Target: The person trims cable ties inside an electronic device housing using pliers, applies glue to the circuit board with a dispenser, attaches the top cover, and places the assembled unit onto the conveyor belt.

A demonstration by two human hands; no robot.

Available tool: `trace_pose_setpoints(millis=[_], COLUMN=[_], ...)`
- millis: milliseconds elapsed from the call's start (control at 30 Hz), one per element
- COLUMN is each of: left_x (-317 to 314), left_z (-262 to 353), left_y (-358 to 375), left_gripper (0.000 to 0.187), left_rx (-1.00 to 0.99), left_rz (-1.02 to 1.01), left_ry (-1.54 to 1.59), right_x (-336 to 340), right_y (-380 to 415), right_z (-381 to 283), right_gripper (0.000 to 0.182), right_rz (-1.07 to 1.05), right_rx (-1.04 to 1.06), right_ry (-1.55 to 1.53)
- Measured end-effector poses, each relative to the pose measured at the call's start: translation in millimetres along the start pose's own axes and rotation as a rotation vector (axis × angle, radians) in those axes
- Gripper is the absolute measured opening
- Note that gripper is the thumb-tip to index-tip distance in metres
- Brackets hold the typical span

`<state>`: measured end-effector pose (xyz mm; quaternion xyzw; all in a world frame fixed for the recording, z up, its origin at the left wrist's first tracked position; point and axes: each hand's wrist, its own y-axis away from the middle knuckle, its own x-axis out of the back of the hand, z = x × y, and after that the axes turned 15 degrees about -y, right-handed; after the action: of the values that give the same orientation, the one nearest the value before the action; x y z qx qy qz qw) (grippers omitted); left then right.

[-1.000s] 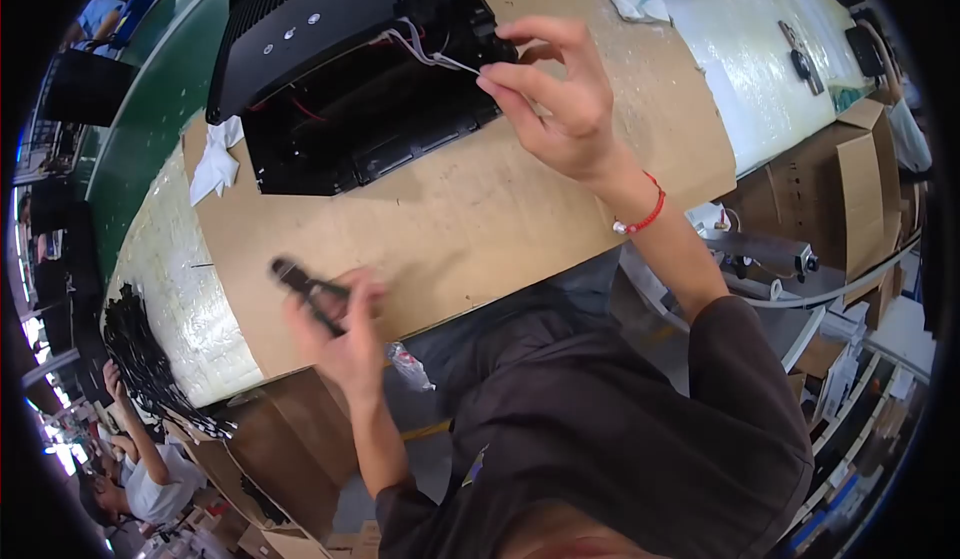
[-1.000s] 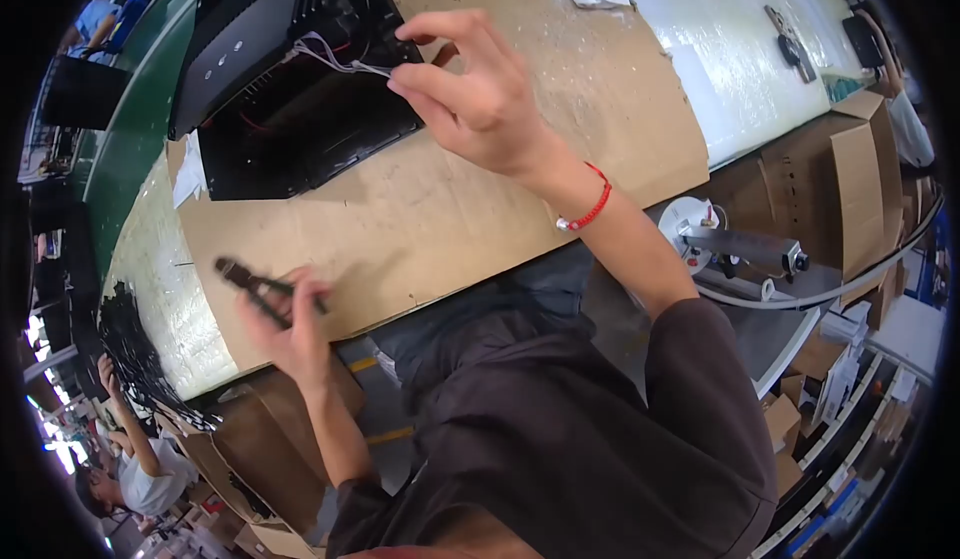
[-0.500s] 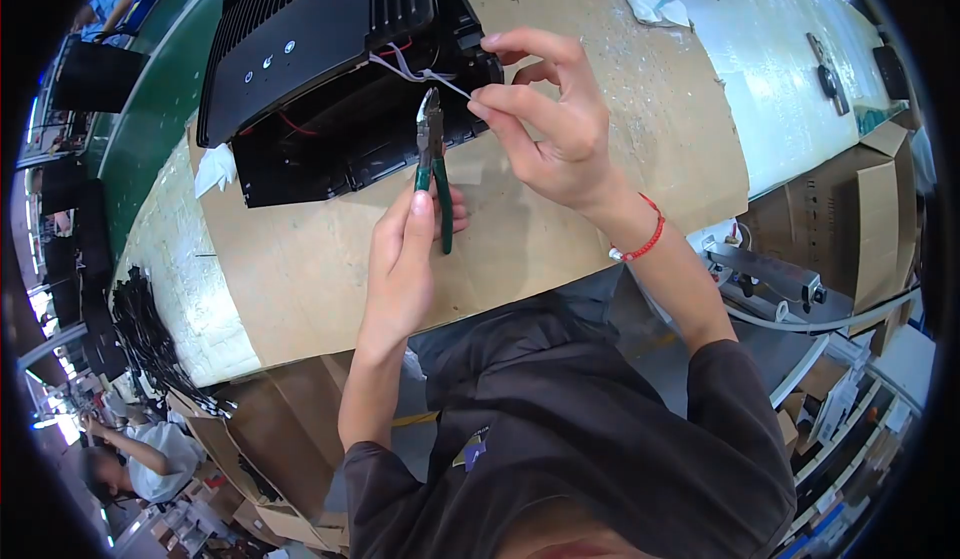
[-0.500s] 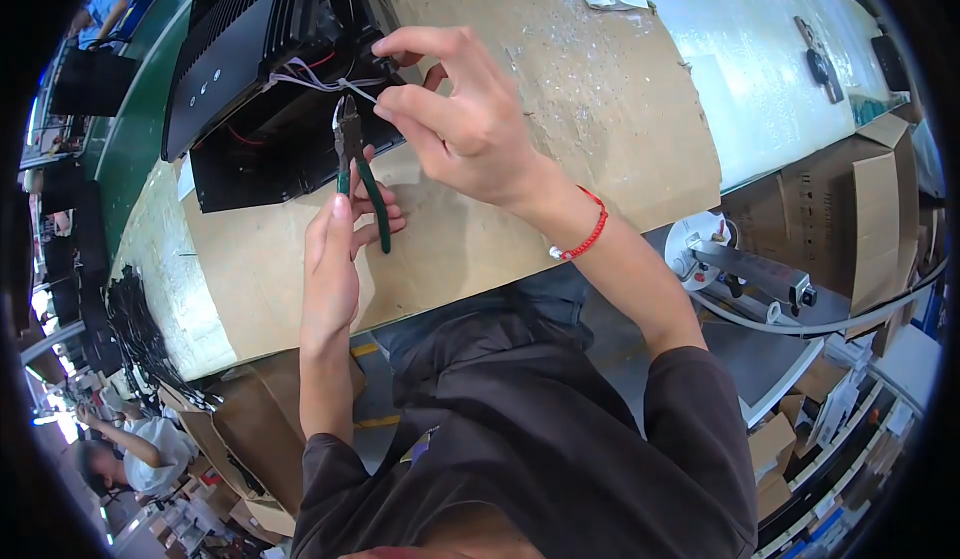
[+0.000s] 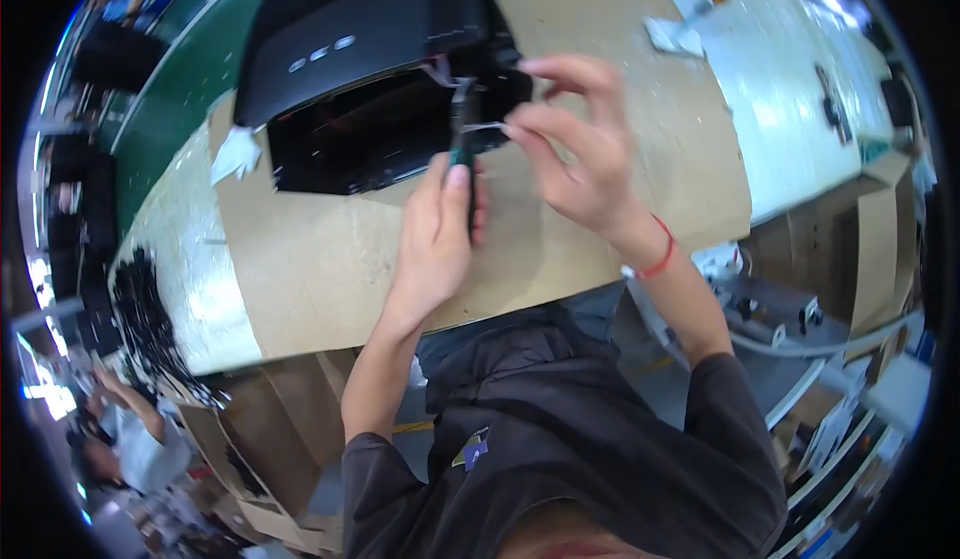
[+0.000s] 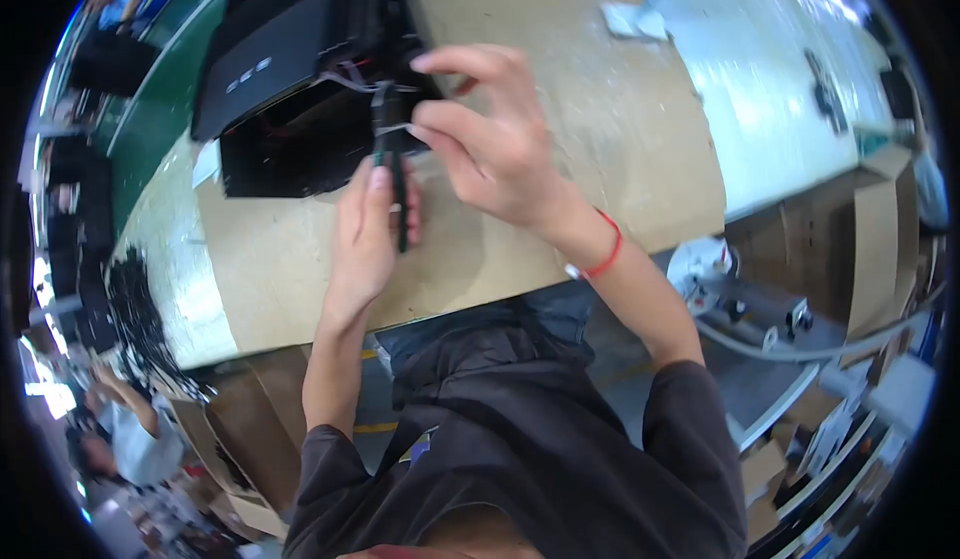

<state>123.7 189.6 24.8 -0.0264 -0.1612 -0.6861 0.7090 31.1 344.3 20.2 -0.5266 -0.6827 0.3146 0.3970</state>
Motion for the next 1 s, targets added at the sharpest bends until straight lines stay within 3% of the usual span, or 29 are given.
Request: trace_pose_setpoints(millis=[33,67,100,133,200,333,500,567,700,733,833,900,1000], left_x=[2,6,13,15,25,43,78,91,119,125,152,168,162], left_z=[-1,-3,-7,-10,-16,-29,-46,-52,-71,-76,-95,-111,-105], left_y=[2,3,10,22,41,86,128,140,153,154,148,138,117], left_gripper=[0.027,0.027,0.027,0.027,0.024,0.022,0.033,0.028,0.025,0.025,0.023,0.027,0.031], left_rx=[-0.014,-0.027,-0.020,0.009,-0.204,-0.127,-0.022,0.073,0.096,0.066,0.123,-0.053,-0.127], left_rz=[0.061,-0.012,-0.081,-0.013,0.047,0.096,0.187,0.358,0.582,0.555,0.621,0.654,0.899], left_ry=[0.013,-0.012,-0.035,-0.017,-0.098,0.083,0.071,0.227,0.139,0.167,-0.242,-0.712,-0.616], right_x=[6,11,10,6,-21,-130,-298,-325,-296,-280,-196,-126,-73], right_y=[-3,-11,-24,-40,-84,-135,-162,-171,-207,-217,-237,-239,-216], right_z=[-17,-33,-45,-59,-78,-95,-89,-80,-58,-37,20,36,56], right_gripper=[0.018,0.018,0.018,0.018,0.019,0.009,0.026,0.036,0.049,0.050,0.056,0.055,0.057], right_rz=[-0.047,-0.093,-0.144,-0.198,-0.386,-0.537,-0.954,-1.145,-1.317,-1.275,-1.130,-0.960,-0.989], right_rx=[0.045,0.104,0.128,0.121,0.166,0.338,0.226,0.227,0.172,0.175,0.151,-0.111,-0.390], right_ry=[0.083,0.148,0.049,-0.046,-0.202,-0.344,-0.066,0.099,0.290,0.269,0.507,0.707,0.572])
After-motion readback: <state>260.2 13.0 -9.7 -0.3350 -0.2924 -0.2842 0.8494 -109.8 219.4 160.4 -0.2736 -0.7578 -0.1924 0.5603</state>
